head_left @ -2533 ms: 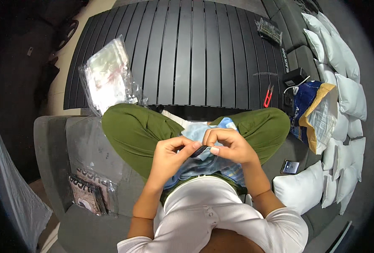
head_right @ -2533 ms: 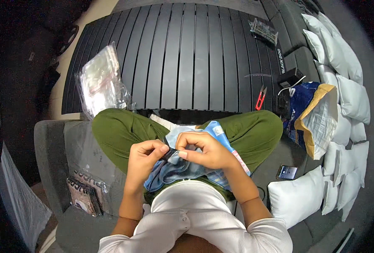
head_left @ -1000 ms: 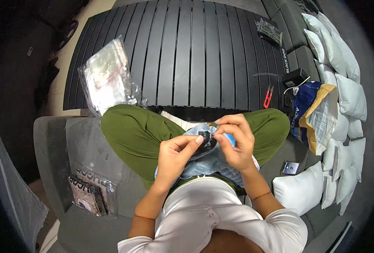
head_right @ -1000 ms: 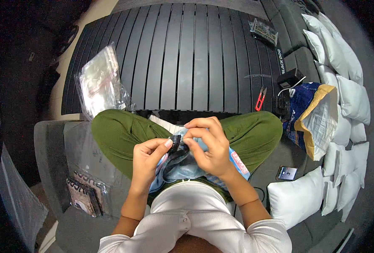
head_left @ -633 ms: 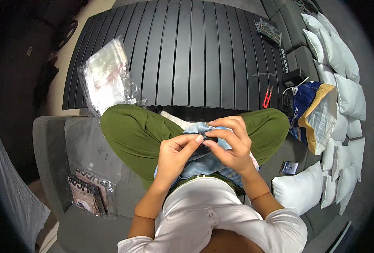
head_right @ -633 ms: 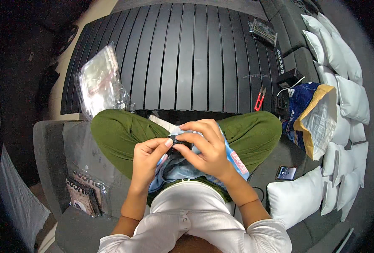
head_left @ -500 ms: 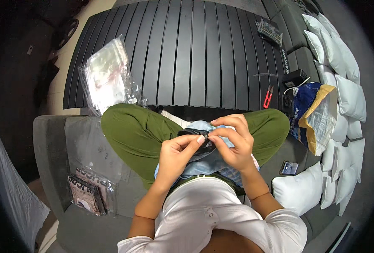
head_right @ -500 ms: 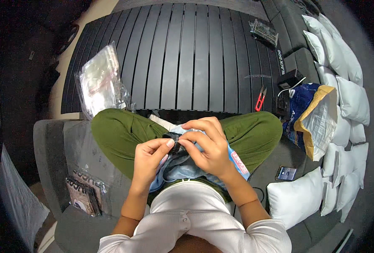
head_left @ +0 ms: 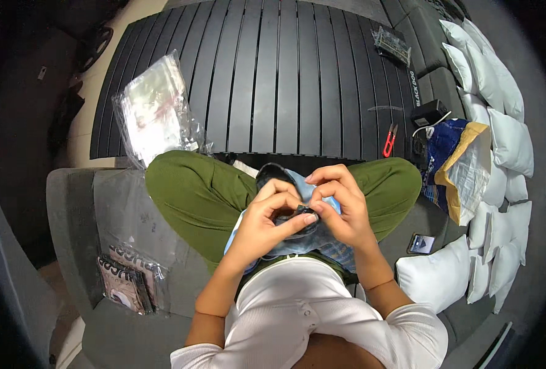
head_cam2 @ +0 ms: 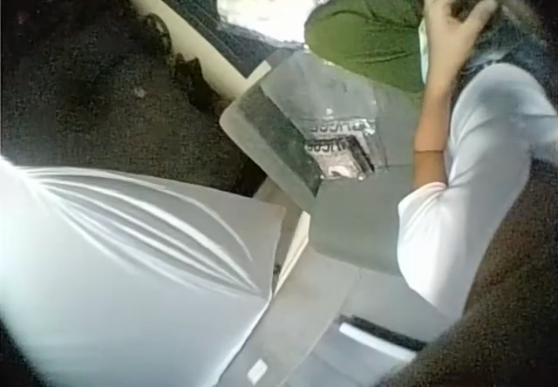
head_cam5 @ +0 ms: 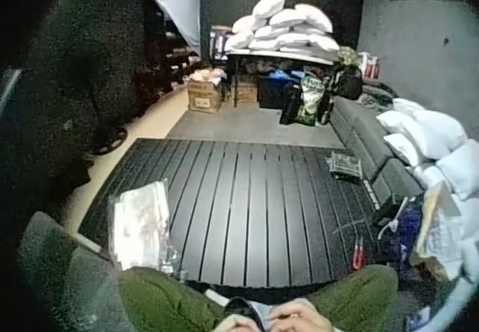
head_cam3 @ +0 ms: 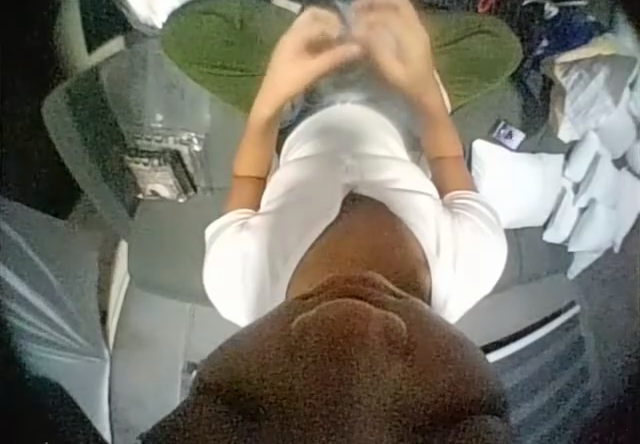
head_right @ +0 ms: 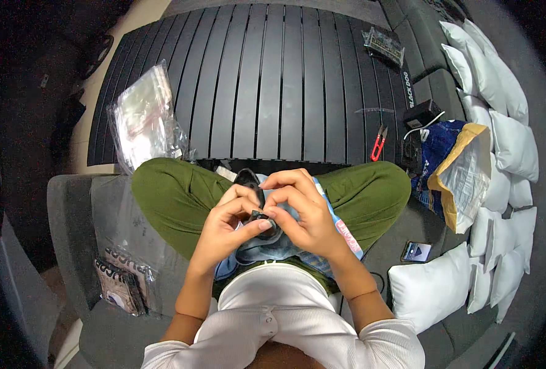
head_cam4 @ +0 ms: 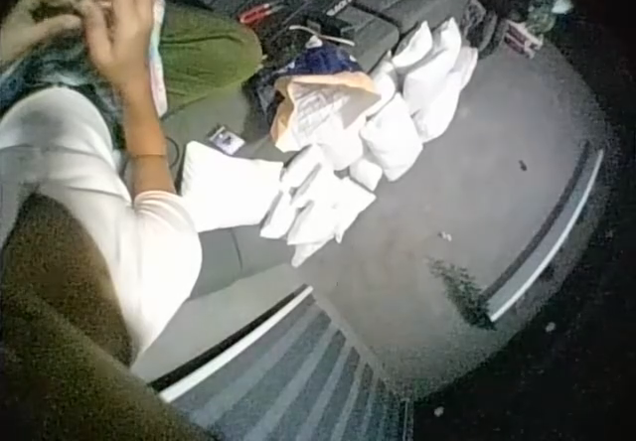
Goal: Unpacking a package, inspecting a small patch, then trimming a loose thread from a blue garment using snips.
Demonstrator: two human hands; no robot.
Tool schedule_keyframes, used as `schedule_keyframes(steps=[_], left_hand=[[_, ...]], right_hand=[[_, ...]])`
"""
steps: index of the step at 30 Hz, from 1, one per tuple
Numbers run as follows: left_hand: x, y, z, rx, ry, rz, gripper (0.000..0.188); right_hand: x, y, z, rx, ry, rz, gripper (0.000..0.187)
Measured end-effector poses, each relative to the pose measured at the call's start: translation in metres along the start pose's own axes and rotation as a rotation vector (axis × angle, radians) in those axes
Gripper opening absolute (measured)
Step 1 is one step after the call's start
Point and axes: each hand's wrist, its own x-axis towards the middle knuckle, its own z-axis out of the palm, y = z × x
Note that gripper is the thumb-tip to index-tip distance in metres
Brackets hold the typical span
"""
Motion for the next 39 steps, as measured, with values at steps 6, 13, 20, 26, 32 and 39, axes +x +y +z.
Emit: schedule_keyframes(steps=[6,13,20,26,32,39], left_hand=[[-0.001,0.000,-0.002,-0.171,-0.121,-0.183,0.018],[0.002,0.005,0.009,-0.458,-0.170,-0.296,0.020],[0.002,-0.002,0.009,-0.414,-0.120,-0.285,0.027],[0.002,0.002,0.016,-0.368,-0.062,-0.259,0.034],[0.008,-0.009,0.011,-0.388,-0.095,-0.319,0.031],[0.008,-0.012,0.014,-0.483,-0.086,-0.213,0.018]], right_hand=[[0.000,0.000,0.000,0.249,-0.036,0.125,0.014],[-0.002,-0.001,0.001,0.353,-0.046,0.220,0.014],[-0.001,0.004,0.002,0.293,-0.070,0.158,0.013],[0.000,0.000,0.005,0.278,-0.098,0.162,0.012],[-0.001,0.003,0.006,0.249,-0.097,0.162,0.012],[-0.001,0.009,0.006,0.171,-0.039,0.137,0.012]])
